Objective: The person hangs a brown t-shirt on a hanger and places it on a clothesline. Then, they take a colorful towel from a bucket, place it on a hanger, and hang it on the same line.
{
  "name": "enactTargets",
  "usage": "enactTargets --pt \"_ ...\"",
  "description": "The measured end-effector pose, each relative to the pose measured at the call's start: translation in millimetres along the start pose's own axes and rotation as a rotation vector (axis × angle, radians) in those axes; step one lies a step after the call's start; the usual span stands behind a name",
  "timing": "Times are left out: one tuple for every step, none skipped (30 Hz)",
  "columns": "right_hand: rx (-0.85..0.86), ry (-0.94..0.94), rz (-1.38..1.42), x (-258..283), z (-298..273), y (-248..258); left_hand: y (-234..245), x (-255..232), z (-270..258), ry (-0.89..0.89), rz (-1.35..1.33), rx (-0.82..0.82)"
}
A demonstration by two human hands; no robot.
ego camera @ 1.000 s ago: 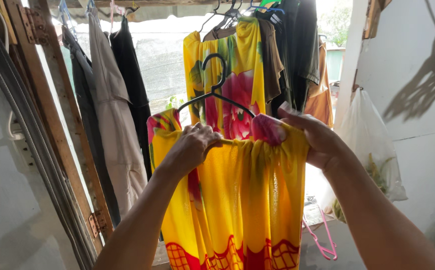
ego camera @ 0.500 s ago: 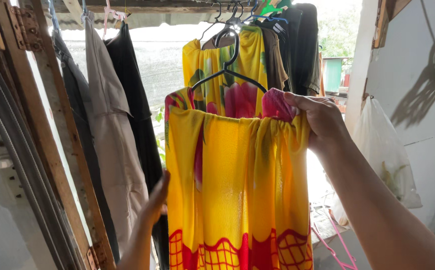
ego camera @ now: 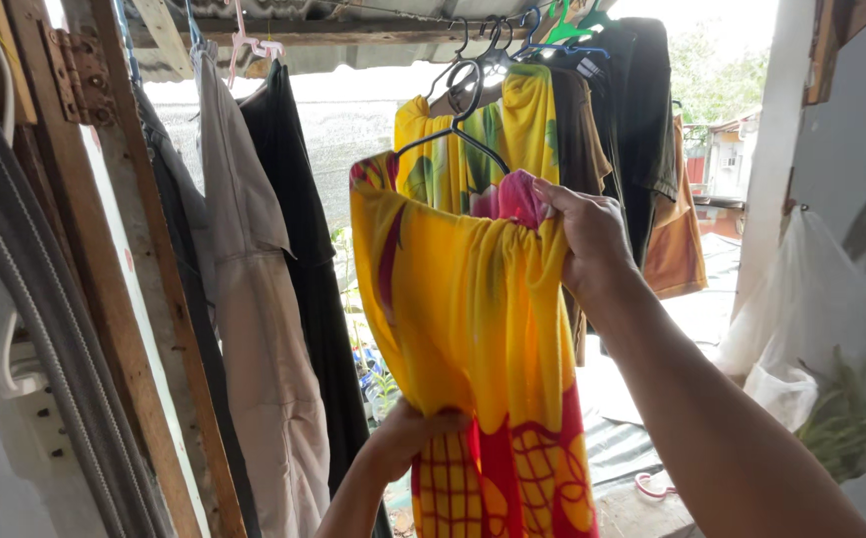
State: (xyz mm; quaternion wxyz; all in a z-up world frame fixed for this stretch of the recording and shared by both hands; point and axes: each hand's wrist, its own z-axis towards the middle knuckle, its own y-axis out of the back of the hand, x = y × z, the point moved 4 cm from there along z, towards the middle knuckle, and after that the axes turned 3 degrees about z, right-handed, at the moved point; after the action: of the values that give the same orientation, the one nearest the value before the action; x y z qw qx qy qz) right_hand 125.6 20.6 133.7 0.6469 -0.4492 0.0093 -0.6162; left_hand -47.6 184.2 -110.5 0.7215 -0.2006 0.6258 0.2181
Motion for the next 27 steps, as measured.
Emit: enactTargets --pt "-0.019 -0.004 0.015 -9 8 -1 2 -13 4 -0.022 -0.002 -0.035" --pt "-0.036 -0.007 0.029 -15 17 -3 3 -26 8 -0.047 -0.005 -0.07" --pt "-0.047 0.007 0.019 -19 27 -3 4 -38 14 -0.072 -0.009 -0.105" --pt "-0.06 0.014 0.009 -24 37 -4 6 -46 18 -0.024 -0.017 -0.142" --pt "-0.072 0.022 0.0 -30 47 -5 9 -52 22 0.024 -0.025 -0.179" --pt "-0.059 0.052 -0.028 -33 59 -8 13 -61 27 0.065 -0.031 -0.218" --pt "-0.045 0.082 -0.056 -37 70 -10 16 -69 32 0.086 -0.025 -0.263" --pt "-0.034 0.112 -0.082 -41 82 -12 20 -76 37 0.109 -0.018 -0.307" --pt "-0.03 0.13 -0.081 -47 95 -13 24 -81 43 0.133 -0.01 -0.351" --pt "-0.025 0.144 -0.079 -54 108 -14 26 -89 49 0.072 -0.02 -0.332" --pt "-0.019 0.157 -0.078 -62 120 -13 29 -96 56 0.01 -0.029 -0.314" --pt "-0.032 0.135 -0.053 -72 132 -12 33 -105 64 -0.056 -0.038 -0.296" --pt "-0.045 0.112 -0.028 -82 146 -11 40 -109 71 -0.01 -0.023 -0.372" --pt "-0.059 0.093 -0.005 -90 160 -10 46 -116 80 0.033 -0.009 -0.445" --pt "-0.073 0.072 -0.006 -98 174 -9 51 -123 89 0.077 0.005 -0.518" --pt "-0.09 0.054 -0.006 -107 188 -7 53 -132 99 0.044 -0.01 -0.529" --pt "-0.107 0.035 -0.007 -116 203 -5 57 -141 109 0.012 -0.025 -0.54" --pt "-0.096 0.061 -0.025 -122 218 -5 61 -150 118 -0.021 -0.041 -0.553" --pt "-0.085 0.086 -0.043 -126 233 -5 65 -160 128 -0.038 -0.025 -0.565" --pt "-0.075 0.112 -0.059 -130 248 -4 70 -172 138 -0.055 -0.006 -0.578" --pt "-0.091 0.08 -0.046 -133 263 -2 75 -183 148 -0.072 0.012 -0.591" --pt "-0.107 0.05 -0.032 -136 278 -3 80 -196 159 -0.08 0.042 -0.619" --pt "-0.123 0.02 -0.017 -139 291 -3 85 -208 170 -0.087 0.072 -0.646" --pt "-0.108 0.062 -0.026 -140 305 -4 90 -215 182 -0.088 0.099 -0.671" --pt "-0.094 0.103 -0.035 -141 319 -6 94 -219 192 -0.086 0.116 -0.685" --pt "-0.077 0.149 -0.045 -141 332 -8 98 -223 203 -0.089 0.131 -0.696" --pt "-0.067 0.153 -0.038 -143 343 -9 102 -225 214 -0.092 0.145 -0.708"
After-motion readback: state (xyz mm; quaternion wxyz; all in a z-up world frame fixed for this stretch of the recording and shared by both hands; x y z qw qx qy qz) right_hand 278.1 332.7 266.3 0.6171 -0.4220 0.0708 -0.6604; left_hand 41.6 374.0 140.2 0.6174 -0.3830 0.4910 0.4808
